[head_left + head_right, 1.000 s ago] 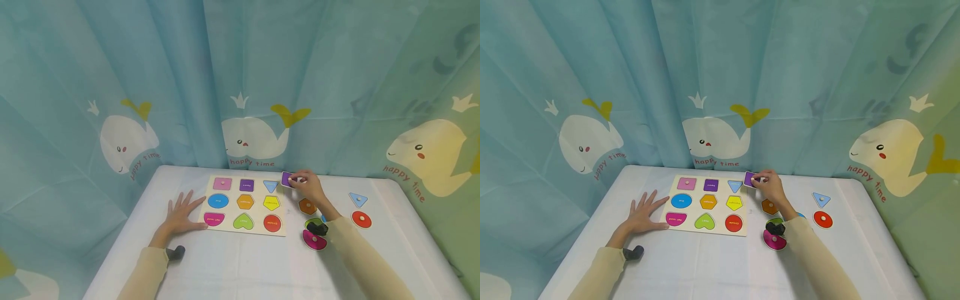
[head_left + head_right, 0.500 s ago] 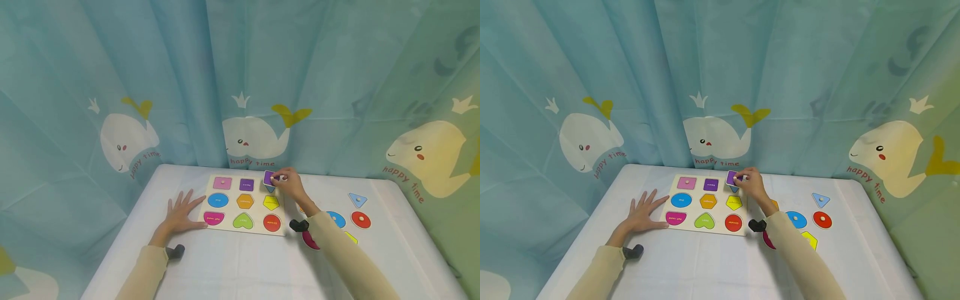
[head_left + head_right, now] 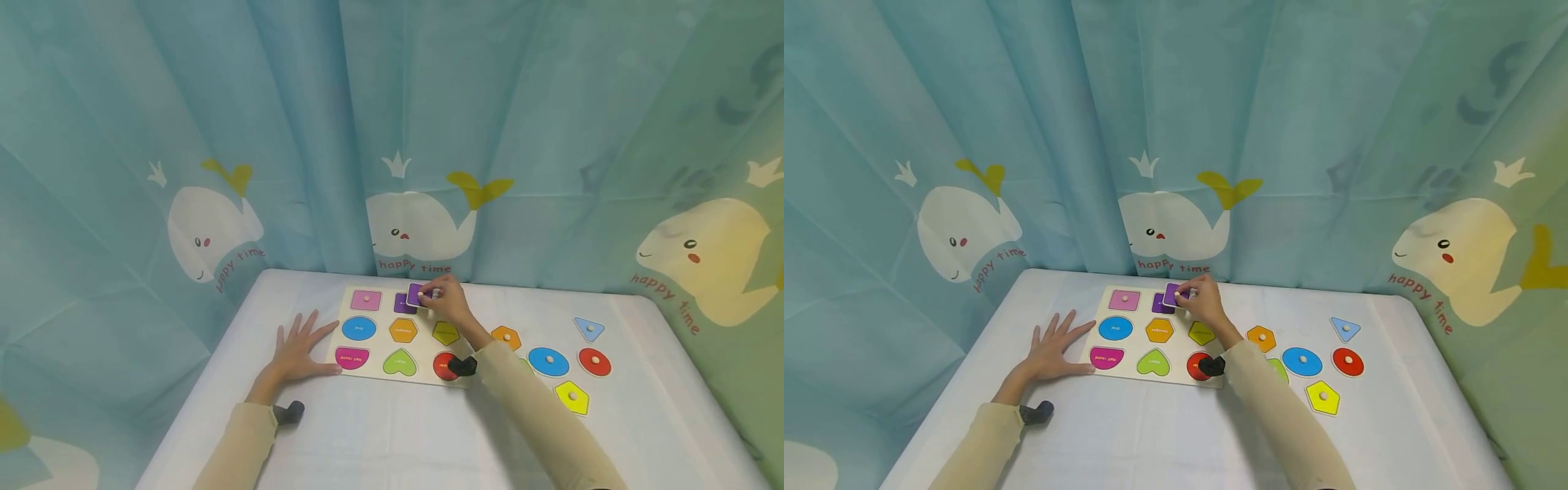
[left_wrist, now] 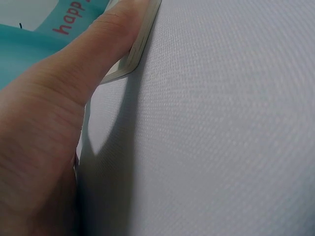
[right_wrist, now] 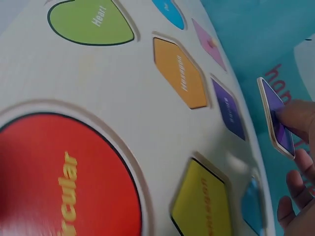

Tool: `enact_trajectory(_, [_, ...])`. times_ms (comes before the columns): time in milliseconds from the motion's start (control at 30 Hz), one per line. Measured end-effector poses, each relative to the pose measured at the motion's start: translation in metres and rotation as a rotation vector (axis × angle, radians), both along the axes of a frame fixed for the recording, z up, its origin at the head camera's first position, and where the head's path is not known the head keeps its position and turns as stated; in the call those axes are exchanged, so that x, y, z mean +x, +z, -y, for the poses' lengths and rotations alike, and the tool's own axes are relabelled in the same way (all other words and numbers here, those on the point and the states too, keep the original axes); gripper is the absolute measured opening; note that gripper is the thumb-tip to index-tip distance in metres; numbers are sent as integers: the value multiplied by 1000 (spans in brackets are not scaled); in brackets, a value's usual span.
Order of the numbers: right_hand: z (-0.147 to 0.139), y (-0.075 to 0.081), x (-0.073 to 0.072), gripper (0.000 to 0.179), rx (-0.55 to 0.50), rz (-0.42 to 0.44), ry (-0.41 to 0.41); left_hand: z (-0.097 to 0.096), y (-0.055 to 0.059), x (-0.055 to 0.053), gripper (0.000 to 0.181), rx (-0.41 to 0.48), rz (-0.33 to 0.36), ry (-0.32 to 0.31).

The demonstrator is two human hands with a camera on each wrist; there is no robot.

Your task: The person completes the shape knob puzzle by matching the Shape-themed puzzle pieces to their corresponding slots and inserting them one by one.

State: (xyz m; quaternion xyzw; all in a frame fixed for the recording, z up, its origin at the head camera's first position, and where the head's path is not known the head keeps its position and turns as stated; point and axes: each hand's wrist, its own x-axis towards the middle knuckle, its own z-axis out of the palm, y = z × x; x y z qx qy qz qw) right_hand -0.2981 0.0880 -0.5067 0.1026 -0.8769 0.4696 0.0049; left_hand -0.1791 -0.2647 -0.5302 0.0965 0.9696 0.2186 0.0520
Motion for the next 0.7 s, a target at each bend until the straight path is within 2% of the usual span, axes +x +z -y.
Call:
enact_trajectory(167, [12, -8, -1, 14, 30, -22, 13, 0, -1, 0, 107, 4, 0, 2])
enact_trajectory(433, [27, -15, -3, 12, 69, 17, -1, 0, 1, -1, 106, -5, 5, 6])
enact_trajectory(700, [34, -19, -4, 11, 131, 31, 2, 2, -3, -2, 104, -10, 7, -2])
